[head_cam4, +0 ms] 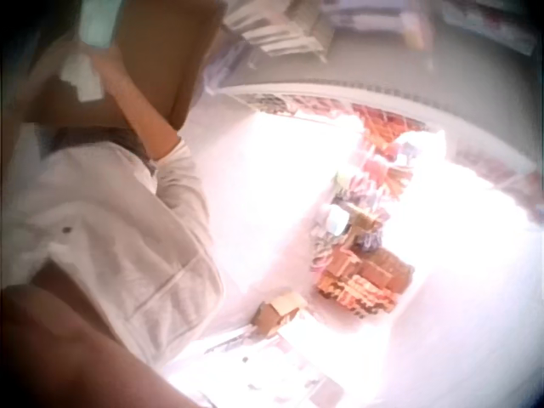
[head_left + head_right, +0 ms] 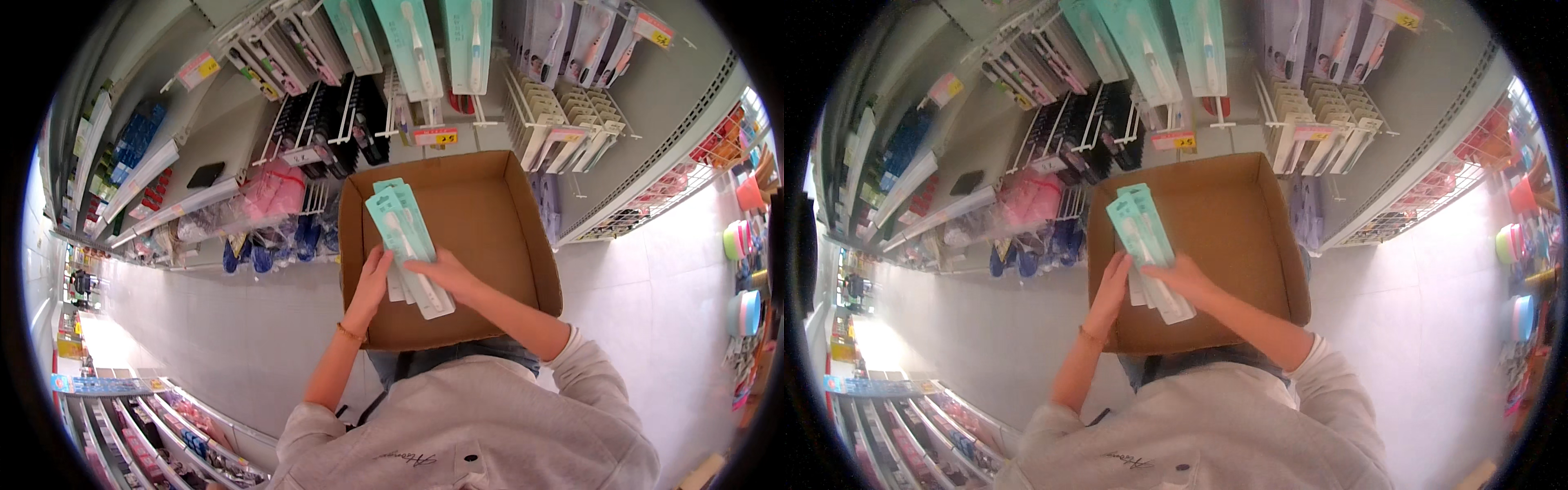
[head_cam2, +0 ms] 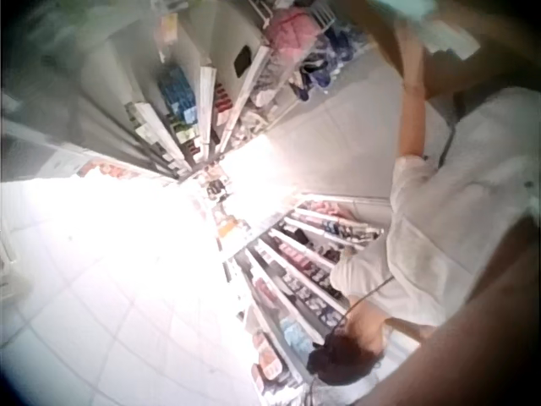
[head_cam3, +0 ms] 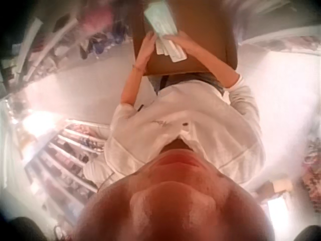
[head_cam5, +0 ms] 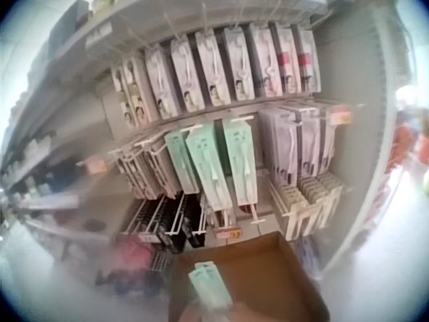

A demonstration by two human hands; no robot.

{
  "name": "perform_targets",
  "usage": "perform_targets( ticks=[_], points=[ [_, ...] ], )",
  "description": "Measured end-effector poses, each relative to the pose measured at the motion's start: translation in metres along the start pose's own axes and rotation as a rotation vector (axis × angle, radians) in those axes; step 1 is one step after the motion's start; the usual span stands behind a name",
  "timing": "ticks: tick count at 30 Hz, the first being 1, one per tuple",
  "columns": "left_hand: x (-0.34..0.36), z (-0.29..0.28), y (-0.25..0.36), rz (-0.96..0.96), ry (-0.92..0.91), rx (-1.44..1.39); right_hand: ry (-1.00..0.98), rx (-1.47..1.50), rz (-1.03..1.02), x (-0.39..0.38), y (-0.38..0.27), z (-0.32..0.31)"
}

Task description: The person removes packaged toothbrushes from a cardboard box and places them onto hooks on a retail display rack. They handle the items one at a time, arranging them in rows on the rack.

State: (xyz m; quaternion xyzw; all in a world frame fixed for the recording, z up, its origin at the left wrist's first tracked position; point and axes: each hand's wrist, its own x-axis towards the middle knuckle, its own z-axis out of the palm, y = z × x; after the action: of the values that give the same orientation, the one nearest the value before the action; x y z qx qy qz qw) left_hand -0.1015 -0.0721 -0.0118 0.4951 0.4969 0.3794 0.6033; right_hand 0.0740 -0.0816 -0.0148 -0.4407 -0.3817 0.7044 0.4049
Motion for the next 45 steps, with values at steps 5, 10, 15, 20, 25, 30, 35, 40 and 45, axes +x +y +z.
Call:
perform_targets(
  ticks=[5, 10, 15, 20, 25, 30, 35, 40, 45],
  points=[
    [0.008, 0.001, -0.015, -0.016, -0.191, 0.354, 0.071, 0.179, 0.261, 0.012, 0.022, -0.027],
    [0.014, -0.002, -0.007, -0.057, -0.195, 1.132, 0.162, 0.332, 0.239, 0.015, 0.039, -0.037],
    [0.031, -0.021, -0.048, 0.129, 0.060, 1.412, 0.171, 0.304, 0.352, 0.016, 0.051, -0.050],
    [0.040, -0.011, -0.050, 0.374, -0.149, 1.666, 0.122, 0.238, 0.385, 0.019, 0.056, -0.051],
    [0.060, 0.008, -0.069, -0.039, -0.142, 1.783, 0.122, 0.125, 0.355, 0.015, 0.058, -0.047],
    [0.078, -0.010, -0.090, 0.072, 0.017, 1.694, 0.101, 0.082, 0.353, 0.014, 0.059, -0.050],
    [0.080, -0.023, -0.074, 0.070, -0.048, 1.435, 0.107, 0.085, 0.337, 0.017, 0.060, -0.053],
    [0.077, -0.033, -0.078, 0.243, 0.037, 1.447, 0.103, 0.099, 0.384, 0.013, 0.047, -0.044],
    [0.081, -0.028, -0.059, 0.446, 0.053, 1.314, 0.164, -0.103, 0.182, 0.020, 0.052, -0.045]
  ],
)
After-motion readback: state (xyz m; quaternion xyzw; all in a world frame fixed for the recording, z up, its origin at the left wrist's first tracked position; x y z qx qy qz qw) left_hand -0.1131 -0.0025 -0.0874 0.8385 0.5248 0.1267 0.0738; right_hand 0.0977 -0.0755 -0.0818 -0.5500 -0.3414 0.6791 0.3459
